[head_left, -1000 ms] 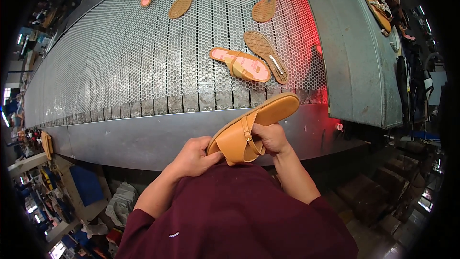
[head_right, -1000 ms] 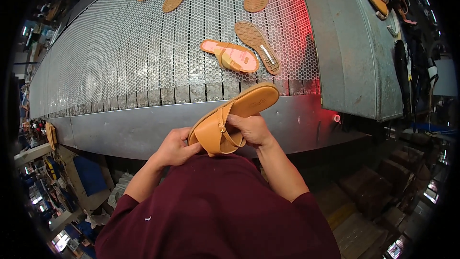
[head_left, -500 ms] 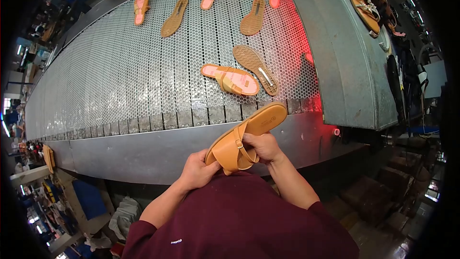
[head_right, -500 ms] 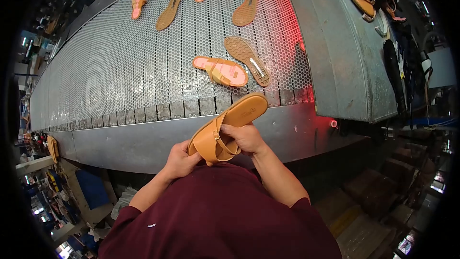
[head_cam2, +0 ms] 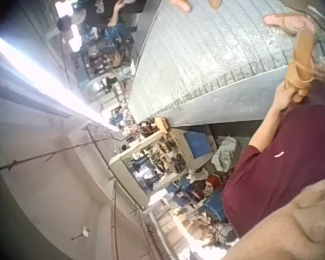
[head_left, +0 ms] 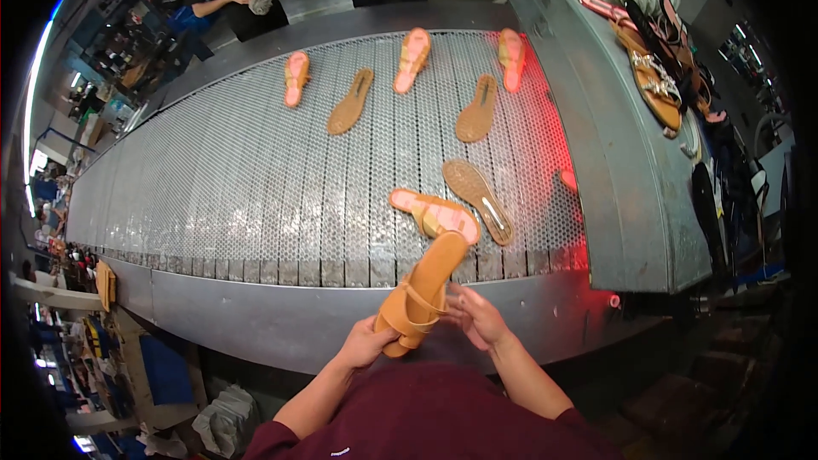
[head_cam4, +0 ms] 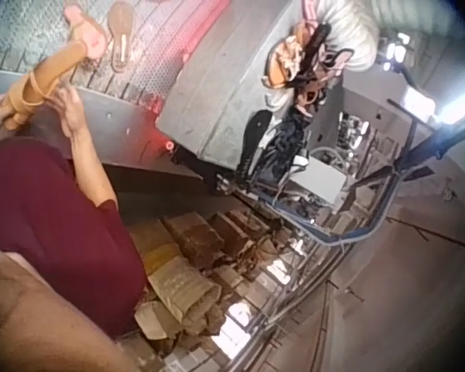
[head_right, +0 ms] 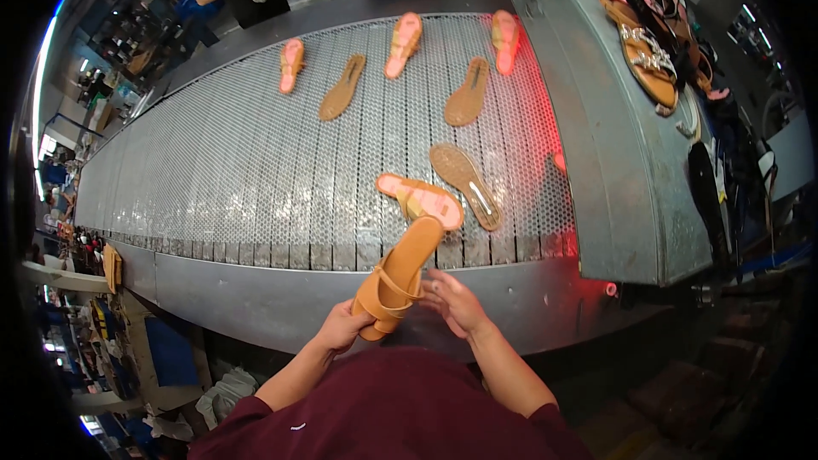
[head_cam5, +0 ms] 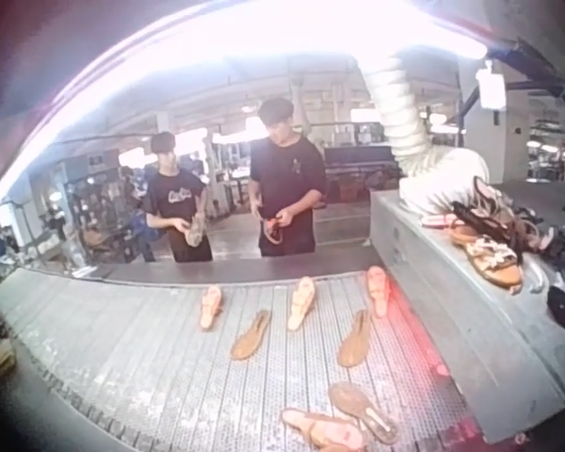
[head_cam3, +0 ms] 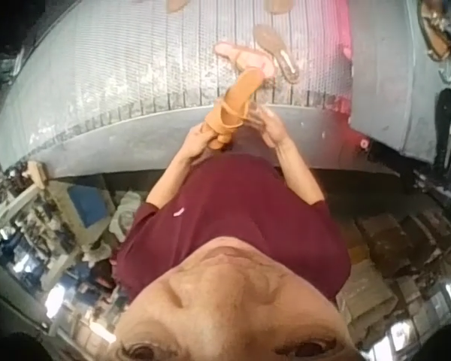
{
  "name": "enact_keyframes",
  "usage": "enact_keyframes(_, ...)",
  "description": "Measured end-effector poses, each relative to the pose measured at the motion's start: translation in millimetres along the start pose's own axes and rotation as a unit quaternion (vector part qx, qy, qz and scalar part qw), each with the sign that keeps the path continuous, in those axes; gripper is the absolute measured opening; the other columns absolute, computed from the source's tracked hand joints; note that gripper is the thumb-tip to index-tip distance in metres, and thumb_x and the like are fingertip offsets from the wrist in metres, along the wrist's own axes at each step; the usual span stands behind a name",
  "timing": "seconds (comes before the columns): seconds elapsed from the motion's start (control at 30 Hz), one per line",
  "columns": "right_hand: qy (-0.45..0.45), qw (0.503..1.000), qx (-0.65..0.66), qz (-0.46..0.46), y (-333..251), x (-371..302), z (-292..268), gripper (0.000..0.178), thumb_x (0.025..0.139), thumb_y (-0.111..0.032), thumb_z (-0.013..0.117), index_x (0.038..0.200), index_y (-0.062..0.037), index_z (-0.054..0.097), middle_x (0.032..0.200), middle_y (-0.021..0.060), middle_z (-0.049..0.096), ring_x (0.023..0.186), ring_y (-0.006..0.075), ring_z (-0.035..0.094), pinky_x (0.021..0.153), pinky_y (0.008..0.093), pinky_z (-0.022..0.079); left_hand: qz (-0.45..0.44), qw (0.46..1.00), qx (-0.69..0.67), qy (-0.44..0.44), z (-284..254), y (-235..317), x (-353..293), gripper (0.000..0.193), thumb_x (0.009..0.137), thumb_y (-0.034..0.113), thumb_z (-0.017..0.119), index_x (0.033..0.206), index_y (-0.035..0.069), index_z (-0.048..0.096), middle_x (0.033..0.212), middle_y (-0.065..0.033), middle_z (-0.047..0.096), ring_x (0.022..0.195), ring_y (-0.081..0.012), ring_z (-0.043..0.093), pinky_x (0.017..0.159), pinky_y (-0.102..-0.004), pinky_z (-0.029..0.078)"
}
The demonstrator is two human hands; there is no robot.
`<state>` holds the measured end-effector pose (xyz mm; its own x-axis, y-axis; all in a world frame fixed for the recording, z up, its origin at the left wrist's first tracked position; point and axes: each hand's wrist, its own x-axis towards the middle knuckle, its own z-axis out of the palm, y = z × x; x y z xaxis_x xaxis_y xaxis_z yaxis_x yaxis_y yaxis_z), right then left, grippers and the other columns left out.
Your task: The recorder is picking up sandal components from a conveyor belt and manually pressing the upper parts onto the soles to assemble them.
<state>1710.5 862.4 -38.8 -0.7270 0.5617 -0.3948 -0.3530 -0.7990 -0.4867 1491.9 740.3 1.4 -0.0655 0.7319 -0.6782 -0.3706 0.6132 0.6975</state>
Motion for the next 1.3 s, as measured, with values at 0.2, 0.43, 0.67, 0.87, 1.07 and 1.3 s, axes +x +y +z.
enact_keyframes(0.2, 0.078, 0.99, -0.068, 0.091, 21, -28, -43, 0.05, 0.099, -0.023, 0.051, 0.139, 0.0021, 0.036, 0.126, 0.0137, 0.057, 0.108, 0.019, 0.057, 0.092, 0.0331, 0.047, 0.016, 0.975, -0.201, 0.099, -50, -17, 26, 0.035, 0.092, 0.008, 0.057, 0.124, -0.003, 0.049, 0.116, -0.0138, 0.061, 0.104, -0.0254, 0.063, 0.092, -0.0375, 0.052)
enact_keyframes(0.43, 0.122, 0.98, -0.094, 0.125, 26, -37, -54, 0.051, 0.097, -0.023, 0.055, 0.137, 0.0039, 0.038, 0.123, 0.0138, 0.059, 0.105, 0.0179, 0.058, 0.089, 0.0315, 0.048, 0.061, 0.939, -0.279, 0.193, -86, -1, 61, 0.035, 0.094, 0.01, 0.055, 0.127, 0.001, 0.048, 0.12, -0.0121, 0.06, 0.106, -0.0255, 0.062, 0.092, -0.0388, 0.051)
enact_keyframes(0.67, 0.189, 0.969, -0.114, 0.109, 14, -43, -69, 0.049, 0.096, -0.02, 0.056, 0.135, 0.0051, 0.041, 0.12, 0.0155, 0.06, 0.103, 0.0189, 0.059, 0.086, 0.0317, 0.049, 0.136, 0.937, -0.248, 0.204, -155, 74, 130, 0.039, 0.094, 0.014, 0.057, 0.13, 0.002, 0.046, 0.12, -0.0114, 0.059, 0.106, -0.0259, 0.061, 0.087, -0.0384, 0.053)
enact_keyframes(0.87, 0.204, 0.961, -0.165, 0.089, 10, -28, -75, 0.046, 0.094, -0.019, 0.059, 0.131, 0.0051, 0.046, 0.115, 0.0134, 0.063, 0.099, 0.0177, 0.061, 0.083, 0.0302, 0.05, 0.122, 0.888, -0.129, 0.425, -214, 154, 180, 0.049, 0.091, 0.024, 0.062, 0.13, 0.001, 0.045, 0.108, -0.0101, 0.06, 0.089, -0.0207, 0.062, 0.059, -0.0261, 0.049)
enact_keyframes(1.07, 0.282, 0.821, -0.493, -0.056, -34, 17, -98, 0.05, 0.083, -0.023, 0.071, 0.122, 0.0042, 0.056, 0.108, 0.0122, 0.064, 0.098, 0.0205, 0.062, 0.084, 0.0309, 0.049, 0.14, 0.871, 0.038, 0.47, -211, 63, 177, 0.057, 0.085, 0.021, 0.068, 0.131, -0.003, 0.045, 0.096, -0.0099, 0.062, 0.088, -0.0182, 0.058, 0.062, -0.0297, 0.048)
enact_keyframes(1.3, 0.304, 0.531, -0.777, -0.148, -113, 105, -117, 0.077, 0.075, -0.031, 0.075, 0.135, 0.0029, 0.042, 0.134, 0.0219, 0.046, 0.125, 0.0364, 0.043, 0.106, 0.0426, 0.035, 0.268, 0.775, 0.491, 0.293, -68, 34, 161, 0.069, 0.074, 0.034, 0.077, 0.13, 0.003, 0.05, 0.136, -0.022, 0.047, 0.127, -0.0365, 0.044, 0.104, -0.0439, 0.037)
